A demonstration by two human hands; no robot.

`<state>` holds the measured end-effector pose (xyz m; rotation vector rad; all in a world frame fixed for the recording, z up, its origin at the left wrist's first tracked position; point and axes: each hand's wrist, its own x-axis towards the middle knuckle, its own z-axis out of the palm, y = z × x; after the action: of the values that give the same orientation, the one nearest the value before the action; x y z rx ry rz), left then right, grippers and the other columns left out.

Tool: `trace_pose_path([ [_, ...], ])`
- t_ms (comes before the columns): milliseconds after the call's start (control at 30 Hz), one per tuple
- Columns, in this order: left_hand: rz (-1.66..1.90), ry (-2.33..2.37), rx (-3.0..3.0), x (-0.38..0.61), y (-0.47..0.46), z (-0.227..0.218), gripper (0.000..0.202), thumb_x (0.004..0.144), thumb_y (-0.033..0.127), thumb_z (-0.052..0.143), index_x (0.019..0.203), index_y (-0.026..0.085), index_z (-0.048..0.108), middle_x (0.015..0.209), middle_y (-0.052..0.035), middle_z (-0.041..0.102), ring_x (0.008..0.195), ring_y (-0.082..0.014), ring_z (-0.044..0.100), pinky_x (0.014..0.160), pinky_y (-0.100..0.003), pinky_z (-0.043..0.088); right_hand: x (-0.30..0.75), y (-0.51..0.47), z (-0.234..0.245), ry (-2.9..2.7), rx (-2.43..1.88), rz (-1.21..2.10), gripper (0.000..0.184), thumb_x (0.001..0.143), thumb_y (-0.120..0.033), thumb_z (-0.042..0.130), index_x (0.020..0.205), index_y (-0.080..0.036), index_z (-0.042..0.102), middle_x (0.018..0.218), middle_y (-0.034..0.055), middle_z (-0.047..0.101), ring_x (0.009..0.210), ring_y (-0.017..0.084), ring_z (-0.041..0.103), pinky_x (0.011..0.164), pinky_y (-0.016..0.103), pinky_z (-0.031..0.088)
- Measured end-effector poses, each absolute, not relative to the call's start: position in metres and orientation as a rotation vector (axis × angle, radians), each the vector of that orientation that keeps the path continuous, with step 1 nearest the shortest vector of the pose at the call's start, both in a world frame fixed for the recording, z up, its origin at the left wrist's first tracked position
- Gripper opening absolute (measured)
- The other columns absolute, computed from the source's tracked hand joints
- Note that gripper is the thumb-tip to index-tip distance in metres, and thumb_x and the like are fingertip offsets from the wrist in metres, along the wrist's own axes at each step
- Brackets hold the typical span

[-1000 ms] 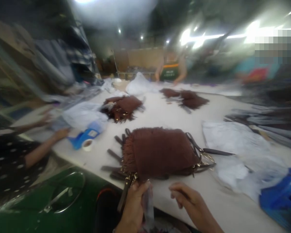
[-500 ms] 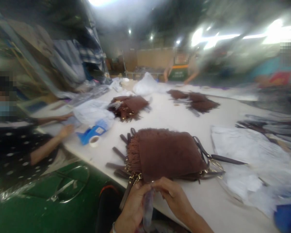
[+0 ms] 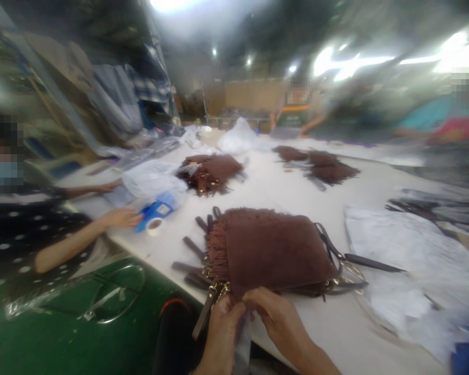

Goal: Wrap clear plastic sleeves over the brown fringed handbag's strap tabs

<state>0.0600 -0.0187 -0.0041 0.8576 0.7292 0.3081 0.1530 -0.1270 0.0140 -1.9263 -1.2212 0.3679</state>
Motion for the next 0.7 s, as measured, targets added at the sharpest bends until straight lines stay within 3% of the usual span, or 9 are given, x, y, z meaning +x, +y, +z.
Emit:
trace_pose_path([
  [67, 0.312, 0.731, 0.865, 0.059, -0.019, -0.012, 0.023, 0.062, 0.032, 0.08, 0.073, 0.015, 0.069, 0.062, -0.0019, 0.065, 0.058, -0.0148, 0.057, 0.059, -0.025, 0.042, 0.153, -0.126, 0.017, -1.211, -1.949, 0.391, 0.025, 0.09, -0.01, 0.042, 0.098, -0.025, 0.061, 0.085, -0.0013, 0.066, 0.076, 0.014, 0.063, 0.069, 0.021, 0.042],
  [200, 0.342, 0.705, 0.867, 0.058, -0.021, -0.019, 0.023, 0.066, 0.034, 0.078, 0.075, 0.015, 0.068, 0.064, -0.0011, 0.065, 0.06, -0.0145, 0.058, 0.064, -0.026, 0.043, 0.154, -0.124, 0.018, -1.149, -2.025, 0.44, 0.034, 0.091, -0.015, 0.045, 0.123, -0.027, 0.047, 0.072, -0.0062, 0.066, 0.066, 0.014, 0.064, 0.062, 0.021, 0.04],
  [300, 0.351, 0.704, 0.826, 0.055, -0.024, -0.016, 0.023, 0.066, 0.034, 0.078, 0.07, 0.015, 0.066, 0.062, -0.0015, 0.065, 0.059, -0.0152, 0.058, 0.065, -0.027, 0.045, 0.155, -0.123, 0.019, -1.152, -2.053, 0.452, 0.032, 0.091, -0.016, 0.045, 0.122, -0.026, 0.046, 0.073, -0.0057, 0.067, 0.066, 0.015, 0.065, 0.061, 0.021, 0.04],
  [467, 0.391, 0.653, 0.718, 0.051, -0.027, -0.016, 0.022, 0.058, 0.025, 0.079, 0.072, 0.015, 0.065, 0.076, -0.0073, 0.073, 0.069, -0.0203, 0.066, 0.068, -0.03, 0.048, 0.159, -0.123, 0.024, -1.19, -2.046, 0.481, 0.032, 0.091, -0.014, 0.042, 0.122, -0.024, 0.046, 0.074, -0.0039, 0.067, 0.068, 0.015, 0.065, 0.063, 0.021, 0.04],
  [700, 0.397, 0.738, 0.76, 0.059, -0.029, -0.027, 0.032, 0.063, 0.04, 0.082, 0.066, 0.016, 0.061, 0.065, -0.0044, 0.07, 0.058, -0.0155, 0.06, 0.06, -0.026, 0.043, 0.16, -0.124, 0.018, -1.262, -2.057, 0.421, 0.04, 0.089, -0.013, 0.045, 0.127, -0.026, 0.043, 0.079, -0.0027, 0.069, 0.07, 0.016, 0.066, 0.062, 0.022, 0.04],
])
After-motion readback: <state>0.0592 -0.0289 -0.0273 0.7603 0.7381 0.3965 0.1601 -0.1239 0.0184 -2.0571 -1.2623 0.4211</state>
